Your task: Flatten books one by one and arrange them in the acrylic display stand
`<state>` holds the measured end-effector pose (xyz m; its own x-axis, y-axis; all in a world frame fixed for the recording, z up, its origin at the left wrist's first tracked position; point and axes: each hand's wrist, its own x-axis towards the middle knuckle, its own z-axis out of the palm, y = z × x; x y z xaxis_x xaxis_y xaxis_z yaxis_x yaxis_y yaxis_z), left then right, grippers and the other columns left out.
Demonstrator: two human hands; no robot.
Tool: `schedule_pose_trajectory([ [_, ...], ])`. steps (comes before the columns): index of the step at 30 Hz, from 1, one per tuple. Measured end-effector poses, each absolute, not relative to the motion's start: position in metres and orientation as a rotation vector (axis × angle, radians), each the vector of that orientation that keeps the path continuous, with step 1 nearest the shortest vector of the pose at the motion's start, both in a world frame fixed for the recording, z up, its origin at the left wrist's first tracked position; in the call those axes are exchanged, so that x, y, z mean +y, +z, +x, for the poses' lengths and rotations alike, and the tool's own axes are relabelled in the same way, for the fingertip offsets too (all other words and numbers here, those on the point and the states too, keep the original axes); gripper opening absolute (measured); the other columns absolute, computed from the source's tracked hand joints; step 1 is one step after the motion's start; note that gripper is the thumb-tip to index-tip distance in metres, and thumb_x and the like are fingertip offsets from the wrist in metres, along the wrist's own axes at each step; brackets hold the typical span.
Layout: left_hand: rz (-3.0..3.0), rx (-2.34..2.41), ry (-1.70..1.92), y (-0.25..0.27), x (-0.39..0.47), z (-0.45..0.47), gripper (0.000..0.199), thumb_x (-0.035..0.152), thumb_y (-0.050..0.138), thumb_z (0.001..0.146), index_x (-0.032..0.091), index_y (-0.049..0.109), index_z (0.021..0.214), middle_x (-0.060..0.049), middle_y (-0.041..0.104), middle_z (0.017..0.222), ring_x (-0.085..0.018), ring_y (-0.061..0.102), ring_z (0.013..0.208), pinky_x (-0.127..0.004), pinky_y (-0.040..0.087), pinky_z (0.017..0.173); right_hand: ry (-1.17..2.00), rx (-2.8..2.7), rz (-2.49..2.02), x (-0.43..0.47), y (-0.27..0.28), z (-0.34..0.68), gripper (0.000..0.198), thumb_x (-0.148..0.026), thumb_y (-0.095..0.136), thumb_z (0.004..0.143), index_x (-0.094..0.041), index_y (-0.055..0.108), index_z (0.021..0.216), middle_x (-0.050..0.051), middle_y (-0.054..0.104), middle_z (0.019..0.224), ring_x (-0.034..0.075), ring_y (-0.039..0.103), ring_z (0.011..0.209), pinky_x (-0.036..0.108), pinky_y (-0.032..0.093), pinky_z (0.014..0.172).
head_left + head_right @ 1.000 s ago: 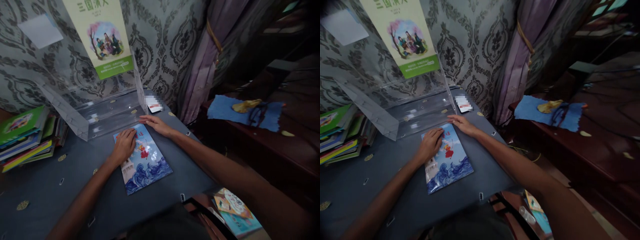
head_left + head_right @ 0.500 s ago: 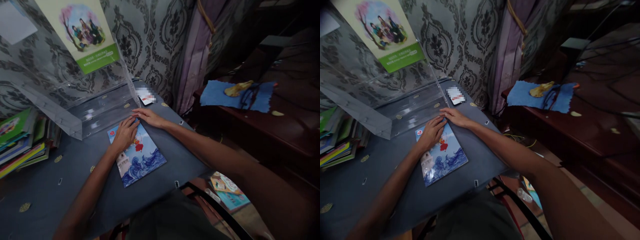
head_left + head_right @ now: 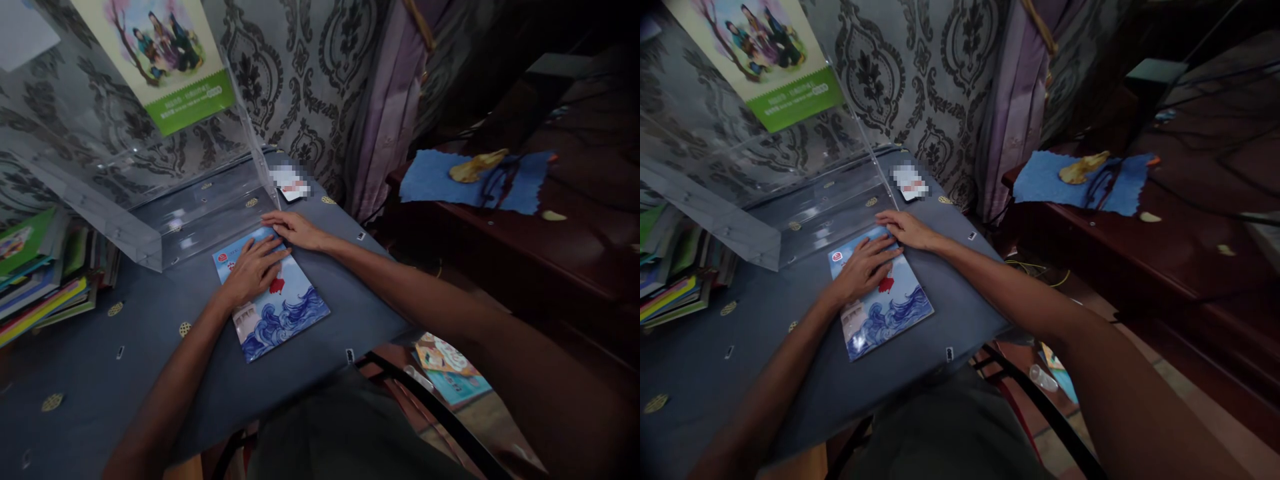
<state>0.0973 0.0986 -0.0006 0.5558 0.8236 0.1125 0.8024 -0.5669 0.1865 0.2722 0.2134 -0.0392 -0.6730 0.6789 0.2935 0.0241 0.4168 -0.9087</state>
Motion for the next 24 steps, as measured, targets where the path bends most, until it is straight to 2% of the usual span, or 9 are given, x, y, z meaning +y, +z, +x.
schedule_pose_trajectory([
  [8,2.704,1.219,0.233,0.007,0.086,0.100,0.042,0.030,0.045,0.102,0.027,0.055,0.143,-0.010,0.052,0.152,-0.030,0.038,0.147,-0.065,0.023,0.120,1.152,-2.082,-0.539,0.213,-0.042,0.274,0.046,-0.010,0.049,0.091,-0.017,0.052,0.136,0.012,0.063,0.139,0.022,0.058,0.132,0.049,0.046,0.113],
  [16,2.752,1.029,0.218,0.011,0.043,0.116,0.040,0.037,0.044,0.103,0.038,0.055,0.143,-0.008,0.038,0.161,-0.033,0.031,0.151,-0.068,0.019,0.121,1.173,-2.065,-0.543,0.210,-0.043,0.274,0.047,-0.008,0.050,0.090,-0.019,0.053,0.135,0.012,0.063,0.140,0.020,0.059,0.131,0.049,0.045,0.114],
  [24,2.813,0.976,0.189,0.013,0.020,0.128,0.042,0.034,0.047,0.103,0.037,0.053,0.144,-0.009,0.040,0.158,-0.035,0.029,0.151,-0.070,0.022,0.118,0.997,-2.171,-0.594,0.204,-0.036,0.276,0.045,-0.010,0.050,0.093,-0.019,0.055,0.136,0.010,0.066,0.137,0.022,0.061,0.128,0.048,0.048,0.111],
])
